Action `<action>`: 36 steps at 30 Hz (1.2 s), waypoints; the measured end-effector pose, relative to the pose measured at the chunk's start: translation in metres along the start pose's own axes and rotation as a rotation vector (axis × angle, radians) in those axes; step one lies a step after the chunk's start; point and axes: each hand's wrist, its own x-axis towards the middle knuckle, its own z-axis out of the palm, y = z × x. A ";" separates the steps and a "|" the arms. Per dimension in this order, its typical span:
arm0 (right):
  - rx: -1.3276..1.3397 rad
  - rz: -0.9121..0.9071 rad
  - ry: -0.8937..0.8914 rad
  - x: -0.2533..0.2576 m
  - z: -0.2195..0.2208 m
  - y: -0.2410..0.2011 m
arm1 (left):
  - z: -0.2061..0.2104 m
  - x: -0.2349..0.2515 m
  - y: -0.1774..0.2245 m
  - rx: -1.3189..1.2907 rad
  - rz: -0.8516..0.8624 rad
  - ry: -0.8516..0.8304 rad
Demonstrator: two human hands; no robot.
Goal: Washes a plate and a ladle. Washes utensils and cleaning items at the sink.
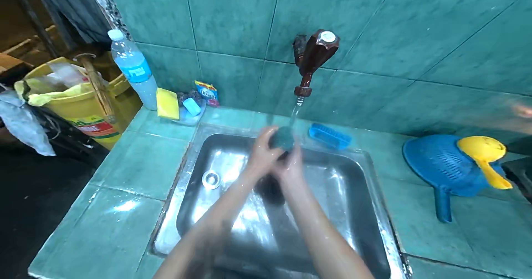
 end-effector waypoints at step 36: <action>-2.059 -0.283 -0.826 -0.066 0.110 -0.105 | -0.034 -0.016 0.107 0.423 0.763 -0.675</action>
